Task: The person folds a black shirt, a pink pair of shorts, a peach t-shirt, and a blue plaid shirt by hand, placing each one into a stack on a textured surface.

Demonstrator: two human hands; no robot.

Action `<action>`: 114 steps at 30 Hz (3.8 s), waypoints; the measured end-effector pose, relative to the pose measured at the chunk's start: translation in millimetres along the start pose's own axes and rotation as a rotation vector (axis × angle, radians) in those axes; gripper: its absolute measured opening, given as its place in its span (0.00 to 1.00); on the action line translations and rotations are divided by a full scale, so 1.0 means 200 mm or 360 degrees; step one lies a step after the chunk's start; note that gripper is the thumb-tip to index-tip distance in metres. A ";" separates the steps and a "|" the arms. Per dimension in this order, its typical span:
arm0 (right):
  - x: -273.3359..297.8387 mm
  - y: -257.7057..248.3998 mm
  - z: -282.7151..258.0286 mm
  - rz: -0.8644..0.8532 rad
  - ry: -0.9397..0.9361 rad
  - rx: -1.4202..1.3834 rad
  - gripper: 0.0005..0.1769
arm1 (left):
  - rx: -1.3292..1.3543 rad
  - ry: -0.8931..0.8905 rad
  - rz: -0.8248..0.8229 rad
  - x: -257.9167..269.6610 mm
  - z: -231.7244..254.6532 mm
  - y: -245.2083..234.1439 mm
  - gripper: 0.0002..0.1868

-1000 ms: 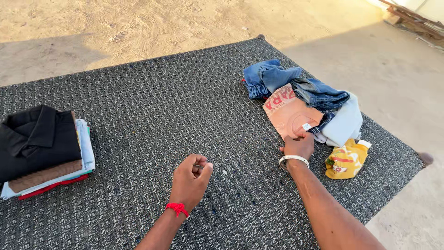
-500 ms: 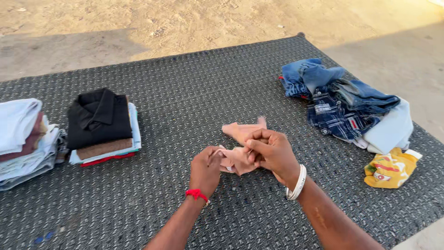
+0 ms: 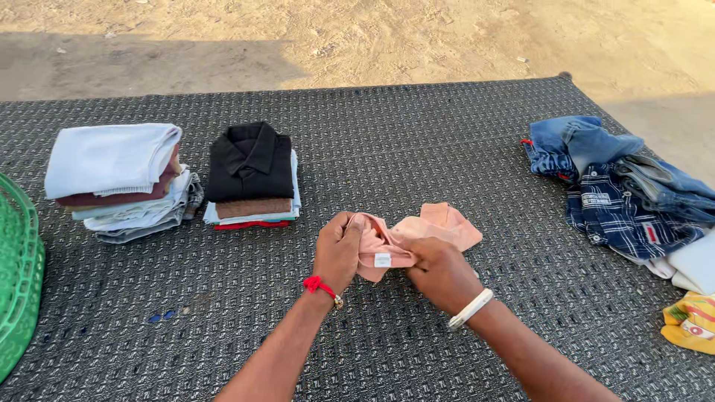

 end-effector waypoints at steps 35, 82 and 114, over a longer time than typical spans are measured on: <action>0.22 -0.60 0.77 -0.0145 0.0327 0.0313 0.09 | -0.1833 0.0102 -0.0530 -0.08 0.28 -0.06 0.06; -0.03 -0.32 0.22 -0.0517 0.0350 -0.0714 0.17 | -0.0228 0.0214 -0.0545 -0.17 0.30 0.33 0.18; 0.15 -0.36 1.11 0.0523 0.1428 -0.0837 0.27 | -0.1285 -0.0343 0.0300 -0.16 -0.24 0.02 0.21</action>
Point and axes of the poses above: each hand's wrist, its own x-axis away from the middle knuckle, its own y-axis out of the palm, z = x × y, the point moved 5 cm from there along -x, towards the middle knuckle, and after that the axes turned 6 degrees about -z, right-handed, at the moved point
